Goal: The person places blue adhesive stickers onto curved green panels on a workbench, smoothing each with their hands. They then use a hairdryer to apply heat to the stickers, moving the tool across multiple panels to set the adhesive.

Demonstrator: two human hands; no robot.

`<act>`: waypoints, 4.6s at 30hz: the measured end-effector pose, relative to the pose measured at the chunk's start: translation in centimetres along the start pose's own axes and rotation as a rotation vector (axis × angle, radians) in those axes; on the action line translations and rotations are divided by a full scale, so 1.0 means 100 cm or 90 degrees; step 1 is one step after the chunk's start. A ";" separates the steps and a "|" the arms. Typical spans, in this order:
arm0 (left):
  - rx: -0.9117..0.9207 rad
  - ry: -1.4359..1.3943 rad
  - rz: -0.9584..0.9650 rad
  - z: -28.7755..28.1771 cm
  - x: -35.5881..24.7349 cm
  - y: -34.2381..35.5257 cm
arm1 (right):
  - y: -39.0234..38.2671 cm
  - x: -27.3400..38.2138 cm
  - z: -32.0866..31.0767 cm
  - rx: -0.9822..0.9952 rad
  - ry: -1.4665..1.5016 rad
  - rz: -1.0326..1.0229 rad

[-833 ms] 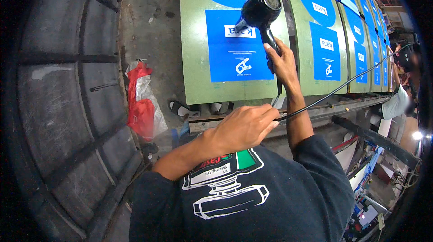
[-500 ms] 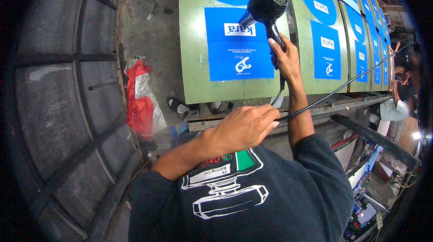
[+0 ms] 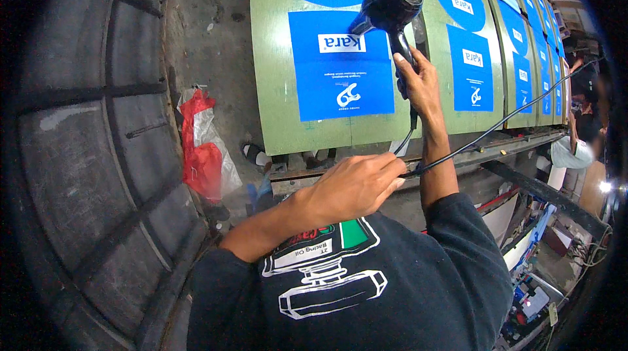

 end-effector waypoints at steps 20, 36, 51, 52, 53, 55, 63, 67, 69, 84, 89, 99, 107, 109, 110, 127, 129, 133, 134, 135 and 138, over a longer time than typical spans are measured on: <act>-0.004 0.007 -0.022 0.002 0.000 -0.007 | -0.001 -0.006 0.008 -0.004 0.048 0.001; 0.072 -0.098 0.041 0.019 -0.041 -0.036 | -0.091 -0.040 -0.003 -0.045 0.024 0.015; 0.036 -0.066 0.037 0.016 -0.043 -0.042 | -0.102 -0.021 0.049 0.096 0.112 0.058; 0.045 -0.065 0.033 0.015 -0.044 -0.041 | -0.103 -0.023 0.047 0.100 0.124 0.067; 0.053 -0.064 0.031 0.014 -0.046 -0.040 | -0.103 -0.024 0.043 0.103 0.134 0.075; 0.058 -0.062 0.037 0.016 -0.047 -0.040 | -0.103 -0.037 0.026 0.035 0.123 0.062; 0.073 -0.061 0.038 0.032 -0.041 -0.038 | -0.108 -0.051 0.007 0.002 0.111 0.054; 0.078 -0.047 0.024 0.030 -0.041 -0.040 | -0.120 -0.045 0.028 0.043 0.021 0.019; 0.070 -0.052 0.025 0.028 -0.041 -0.040 | -0.123 -0.042 0.030 0.041 0.032 0.034; 0.057 -0.035 0.037 0.027 -0.044 -0.041 | -0.123 -0.045 0.038 0.048 0.071 0.005; 0.074 -0.036 0.034 0.029 -0.045 -0.043 | -0.123 -0.057 0.020 -0.010 0.062 0.042; 0.093 -0.053 0.049 0.042 -0.046 -0.042 | -0.122 -0.061 0.002 -0.028 0.057 0.009; 0.104 -0.066 0.053 0.045 -0.050 -0.041 | -0.133 -0.057 0.006 0.010 0.016 0.009; 0.107 -0.066 0.048 0.046 -0.050 -0.041 | -0.137 -0.060 0.004 0.016 0.014 0.019; 0.106 -0.066 0.048 0.048 -0.049 -0.042 | -0.141 -0.060 0.005 0.031 0.012 0.036; 0.161 -0.122 0.058 0.034 -0.044 -0.043 | -0.162 -0.062 0.021 0.006 0.021 0.018; 0.185 -0.130 0.057 0.025 -0.042 -0.048 | -0.168 -0.054 0.028 -0.094 0.011 -0.060; 0.202 -0.198 0.071 0.001 -0.033 -0.057 | -0.182 -0.065 0.027 -0.150 0.100 0.104; 0.200 -0.229 0.069 -0.007 -0.029 -0.061 | -0.184 -0.061 0.030 -0.168 0.055 0.050; 0.198 -0.257 0.064 -0.017 -0.027 -0.064 | -0.185 -0.058 0.036 -0.183 0.065 0.079; 0.150 -0.316 0.050 -0.054 -0.019 -0.076 | -0.183 -0.039 0.066 -0.284 0.149 0.127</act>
Point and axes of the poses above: each hand's wrist, its own y-axis towards the middle knuckle, its own z-axis out of the palm, x = y × z, the point moved 4 cm from there along y, towards the middle knuckle, and after that the axes turned 7 degrees about z, right-handed, at the moved point
